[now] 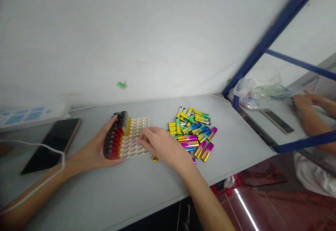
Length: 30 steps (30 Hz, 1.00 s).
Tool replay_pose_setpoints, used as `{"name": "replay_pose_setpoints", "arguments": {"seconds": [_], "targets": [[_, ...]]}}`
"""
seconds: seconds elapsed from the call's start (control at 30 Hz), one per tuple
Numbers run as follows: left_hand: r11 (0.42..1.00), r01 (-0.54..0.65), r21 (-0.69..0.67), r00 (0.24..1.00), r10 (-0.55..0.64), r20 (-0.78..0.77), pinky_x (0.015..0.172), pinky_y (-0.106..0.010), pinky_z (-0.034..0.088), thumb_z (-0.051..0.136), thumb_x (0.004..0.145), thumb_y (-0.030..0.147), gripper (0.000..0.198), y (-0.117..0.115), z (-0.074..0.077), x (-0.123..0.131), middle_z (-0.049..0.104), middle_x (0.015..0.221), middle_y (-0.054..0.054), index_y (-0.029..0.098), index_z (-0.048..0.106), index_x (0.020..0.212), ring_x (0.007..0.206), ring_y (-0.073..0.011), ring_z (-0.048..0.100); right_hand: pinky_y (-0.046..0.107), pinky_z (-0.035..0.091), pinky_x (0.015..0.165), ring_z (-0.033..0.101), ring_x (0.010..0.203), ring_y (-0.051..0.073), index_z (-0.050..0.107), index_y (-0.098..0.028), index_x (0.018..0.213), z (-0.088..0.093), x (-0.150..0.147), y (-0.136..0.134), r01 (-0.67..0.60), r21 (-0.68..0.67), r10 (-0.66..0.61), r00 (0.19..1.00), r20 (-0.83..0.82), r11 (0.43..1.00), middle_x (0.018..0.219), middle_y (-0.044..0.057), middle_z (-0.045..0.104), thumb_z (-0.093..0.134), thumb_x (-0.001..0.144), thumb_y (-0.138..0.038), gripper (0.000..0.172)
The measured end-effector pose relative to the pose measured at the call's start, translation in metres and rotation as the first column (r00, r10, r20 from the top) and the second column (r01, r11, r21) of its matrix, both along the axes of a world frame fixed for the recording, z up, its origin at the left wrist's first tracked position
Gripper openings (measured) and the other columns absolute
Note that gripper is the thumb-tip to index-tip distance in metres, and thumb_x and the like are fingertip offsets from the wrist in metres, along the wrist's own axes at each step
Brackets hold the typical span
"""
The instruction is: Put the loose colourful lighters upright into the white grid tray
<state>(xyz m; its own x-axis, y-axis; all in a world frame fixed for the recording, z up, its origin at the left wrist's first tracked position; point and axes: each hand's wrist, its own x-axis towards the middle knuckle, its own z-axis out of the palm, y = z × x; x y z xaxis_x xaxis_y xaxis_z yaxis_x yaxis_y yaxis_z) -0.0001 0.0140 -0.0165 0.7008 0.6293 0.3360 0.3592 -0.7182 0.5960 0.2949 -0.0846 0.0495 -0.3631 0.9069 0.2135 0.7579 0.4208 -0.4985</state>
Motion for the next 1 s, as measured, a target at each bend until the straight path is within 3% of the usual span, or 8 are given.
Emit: {"name": "replay_pose_setpoints", "arguments": {"seconds": [0.1, 0.2, 0.27, 0.37, 0.53, 0.77, 0.87, 1.0], "targets": [[1.000, -0.014, -0.014, 1.000, 0.014, -0.023, 0.141, -0.071, 0.037, 0.100, 0.074, 0.052, 0.149, -0.002, 0.004, 0.000, 0.027, 0.193, -0.013, 0.037, 0.004, 0.187, 0.173, -0.0524, 0.035, 0.030, 0.053, 0.080, 0.075, 0.087, 0.020, 0.072, -0.022, 0.102, -0.007, 0.043, -0.030, 0.228, 0.047, -0.219, 0.965, -0.146, 0.972, 0.097, 0.004, 0.080, 0.065, 0.116, -0.027, 0.016], [0.997, -0.059, -0.042, 0.997, 0.057, -0.051, 0.141, -0.065, 0.038, 0.095, 0.078, 0.052, 0.137, -0.006, 0.013, 0.003, 0.034, 0.190, -0.014, 0.029, 0.014, 0.185, 0.170, -0.0496, 0.042, 0.033, 0.055, 0.079, 0.075, 0.081, 0.022, 0.073, -0.022, 0.100, -0.018, 0.086, -0.048, 0.478, 0.080, -0.459, 0.870, -0.182, 0.875, 0.092, 0.004, 0.081, 0.068, 0.112, -0.030, 0.015], [0.996, -0.077, -0.056, 0.996, 0.073, -0.058, 0.141, -0.063, 0.039, 0.095, 0.076, 0.053, 0.134, -0.008, 0.017, 0.005, 0.038, 0.187, -0.015, 0.026, 0.019, 0.183, 0.168, -0.0486, 0.046, 0.035, 0.057, 0.079, 0.076, 0.080, 0.024, 0.075, -0.022, 0.100, -0.024, 0.106, -0.052, 0.549, 0.095, -0.533, 0.832, -0.152, 0.831, 0.092, 0.006, 0.081, 0.068, 0.109, -0.032, 0.016], [0.995, -0.080, -0.059, 0.995, 0.076, -0.064, 0.140, -0.064, 0.038, 0.093, 0.078, 0.052, 0.131, -0.008, 0.018, 0.006, 0.039, 0.185, -0.019, 0.023, 0.020, 0.181, 0.169, -0.0477, 0.045, 0.041, 0.060, 0.090, 0.078, 0.096, 0.029, 0.078, -0.021, 0.106, -0.030, 0.120, -0.047, 0.549, 0.151, -0.542, 0.836, -0.087, 0.822, 0.103, 0.011, 0.083, 0.065, 0.109, -0.033, 0.018], [0.997, -0.064, -0.048, 0.997, 0.061, -0.048, 0.138, -0.065, 0.040, 0.092, 0.080, 0.047, 0.126, -0.007, 0.016, 0.006, 0.040, 0.183, -0.023, 0.020, 0.022, 0.180, 0.166, -0.0479, 0.048, 0.045, 0.058, 0.105, 0.077, 0.110, 0.032, 0.081, -0.017, 0.115, -0.022, 0.122, 0.000, 0.587, 0.205, -0.605, 0.796, 0.029, 0.783, 0.116, 0.016, 0.084, 0.061, 0.111, -0.029, 0.024], [0.999, -0.045, -0.013, 0.999, 0.045, -0.003, 0.134, -0.067, 0.047, 0.099, 0.074, 0.043, 0.135, -0.004, 0.007, 0.003, 0.044, 0.181, -0.019, 0.030, 0.020, 0.183, 0.160, -0.0492, 0.056, 0.049, 0.054, 0.113, 0.073, 0.134, 0.039, 0.079, -0.013, 0.132, -0.003, 0.108, 0.086, 0.696, -0.024, -0.615, 0.650, 0.446, 0.718, 0.136, 0.024, 0.081, 0.070, 0.110, -0.036, 0.033], [0.999, -0.034, 0.013, 0.999, 0.034, 0.010, 0.133, -0.069, 0.049, 0.101, 0.071, 0.045, 0.141, -0.002, 0.001, 0.001, 0.043, 0.182, -0.015, 0.037, 0.018, 0.184, 0.161, -0.0507, 0.054, 0.049, 0.054, 0.111, 0.074, 0.133, 0.040, 0.080, -0.012, 0.131, -0.008, 0.100, 0.096, 0.709, -0.060, -0.623, 0.654, 0.429, 0.703, 0.135, 0.026, 0.081, 0.072, 0.105, -0.027, 0.031], [0.999, -0.031, 0.018, 0.999, 0.031, 0.008, 0.134, -0.070, 0.048, 0.103, 0.070, 0.045, 0.144, -0.001, -0.005, 0.001, 0.041, 0.183, -0.016, 0.039, 0.016, 0.185, 0.166, -0.0501, 0.048, 0.042, 0.055, 0.108, 0.078, 0.123, 0.032, 0.080, -0.016, 0.123, -0.012, 0.100, 0.100, 0.666, -0.050, -0.613, 0.710, 0.346, 0.744, 0.126, 0.019, 0.085, 0.067, 0.107, -0.025, 0.023]]}}
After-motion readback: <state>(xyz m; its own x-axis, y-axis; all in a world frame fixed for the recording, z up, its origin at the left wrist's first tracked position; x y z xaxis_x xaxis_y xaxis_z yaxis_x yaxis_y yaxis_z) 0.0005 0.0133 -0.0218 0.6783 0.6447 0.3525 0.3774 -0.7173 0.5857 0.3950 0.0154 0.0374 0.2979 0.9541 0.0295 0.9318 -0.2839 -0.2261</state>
